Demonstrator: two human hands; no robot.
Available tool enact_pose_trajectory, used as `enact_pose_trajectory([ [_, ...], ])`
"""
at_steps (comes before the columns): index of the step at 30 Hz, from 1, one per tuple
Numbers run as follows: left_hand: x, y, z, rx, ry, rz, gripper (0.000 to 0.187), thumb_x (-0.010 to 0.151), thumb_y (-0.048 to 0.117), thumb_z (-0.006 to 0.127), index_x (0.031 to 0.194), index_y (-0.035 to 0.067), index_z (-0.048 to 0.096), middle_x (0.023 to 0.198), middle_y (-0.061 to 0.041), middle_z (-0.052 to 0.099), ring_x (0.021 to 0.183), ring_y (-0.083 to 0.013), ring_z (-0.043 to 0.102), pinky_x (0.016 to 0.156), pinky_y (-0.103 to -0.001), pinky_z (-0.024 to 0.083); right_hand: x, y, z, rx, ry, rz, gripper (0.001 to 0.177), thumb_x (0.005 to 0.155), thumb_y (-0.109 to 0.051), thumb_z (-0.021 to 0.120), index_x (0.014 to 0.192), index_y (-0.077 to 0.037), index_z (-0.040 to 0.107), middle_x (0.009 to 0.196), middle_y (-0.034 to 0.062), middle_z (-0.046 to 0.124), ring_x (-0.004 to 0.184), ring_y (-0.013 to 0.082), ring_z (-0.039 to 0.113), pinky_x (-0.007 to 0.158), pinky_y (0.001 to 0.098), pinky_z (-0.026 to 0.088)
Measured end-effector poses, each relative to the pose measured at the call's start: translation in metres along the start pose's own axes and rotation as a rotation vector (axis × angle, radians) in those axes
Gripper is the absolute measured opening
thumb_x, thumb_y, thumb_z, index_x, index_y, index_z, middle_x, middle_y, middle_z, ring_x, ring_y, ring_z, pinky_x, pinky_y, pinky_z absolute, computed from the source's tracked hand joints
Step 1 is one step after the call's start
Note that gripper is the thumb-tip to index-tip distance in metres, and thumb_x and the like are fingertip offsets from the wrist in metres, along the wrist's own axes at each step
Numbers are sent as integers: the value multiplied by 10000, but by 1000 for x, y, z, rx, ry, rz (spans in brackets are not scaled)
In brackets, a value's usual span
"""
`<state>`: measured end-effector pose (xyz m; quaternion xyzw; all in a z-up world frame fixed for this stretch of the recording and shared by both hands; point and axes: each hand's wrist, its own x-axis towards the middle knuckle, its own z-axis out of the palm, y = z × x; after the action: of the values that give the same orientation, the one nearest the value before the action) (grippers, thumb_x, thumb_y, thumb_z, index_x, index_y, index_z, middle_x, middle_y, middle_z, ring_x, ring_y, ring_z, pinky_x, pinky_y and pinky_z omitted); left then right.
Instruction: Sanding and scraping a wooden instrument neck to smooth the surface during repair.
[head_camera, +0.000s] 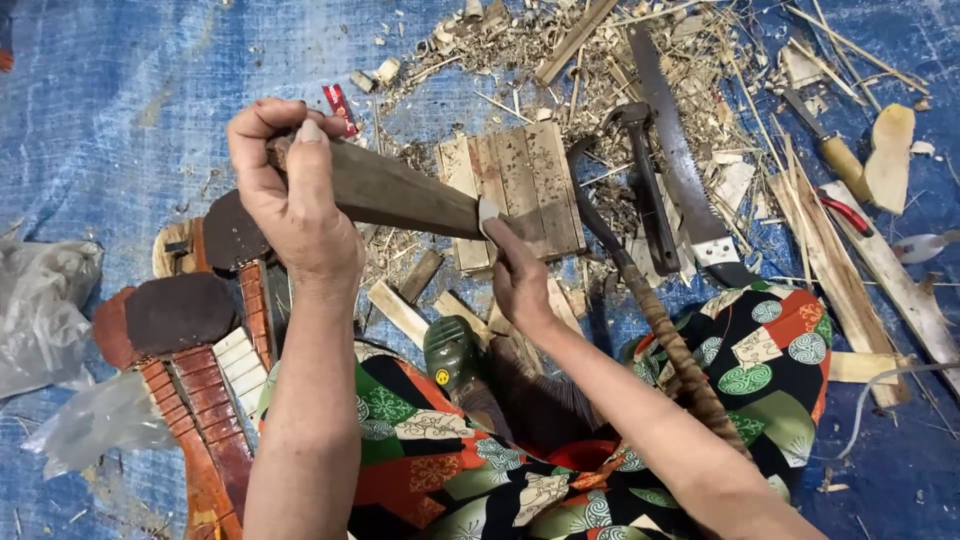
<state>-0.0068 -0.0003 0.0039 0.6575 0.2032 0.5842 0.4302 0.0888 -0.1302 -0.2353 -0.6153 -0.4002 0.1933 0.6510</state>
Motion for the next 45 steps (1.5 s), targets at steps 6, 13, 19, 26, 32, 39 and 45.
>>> enact_pose_trajectory([
  [6,-3,3,-4,17,-65,2,137,1073,45,528,1187,119,513,1122,-45,557,1034,-169,601,995,-353,526,-42,57,-18,-2,-122,529,386,905,115,556,1225,-49,697,893,63,734,621,99,552,541,206,451],
  [13,-7,1,-5,-56,-79,1,172,1089,12,532,1232,107,515,1199,-14,551,1069,-153,634,1022,-318,528,-39,25,-3,404,-221,1004,451,841,77,610,1290,87,575,1038,207,683,772,256,695,634,272,582],
  [19,-4,1,-5,4,-57,7,169,1075,40,547,1222,122,535,1134,-9,596,1036,-133,652,979,-296,544,-36,-32,56,381,-693,995,118,946,-27,625,840,-13,675,743,105,681,651,191,661,605,287,573],
  [26,-1,6,-7,25,-81,-26,170,1079,31,528,1229,110,524,1167,-23,570,1068,-154,641,1012,-319,523,-36,-39,18,-78,-884,499,468,980,-91,580,1432,-160,481,1278,50,711,1125,174,702,1059,308,575],
  [32,1,4,-4,19,-90,-7,154,1078,4,524,1209,81,500,1184,-44,531,1051,-168,612,1009,-329,530,-27,35,-112,-763,-317,48,497,808,104,592,1290,-12,558,1246,169,628,1112,312,628,899,385,586],
  [39,9,-4,17,-72,-85,-27,176,1071,86,578,1238,88,520,1154,-49,564,1030,-168,633,1002,-329,533,-17,84,-173,-946,-322,503,650,833,-98,685,1443,-53,466,1216,297,614,1018,508,645,865,574,538],
  [45,11,-5,29,-98,-46,-52,180,1055,115,601,1223,85,543,1117,-41,586,1008,-159,647,974,-320,537,-6,82,-193,-746,-330,734,667,841,-70,689,1475,-50,483,1155,254,702,985,412,696,840,466,547],
])
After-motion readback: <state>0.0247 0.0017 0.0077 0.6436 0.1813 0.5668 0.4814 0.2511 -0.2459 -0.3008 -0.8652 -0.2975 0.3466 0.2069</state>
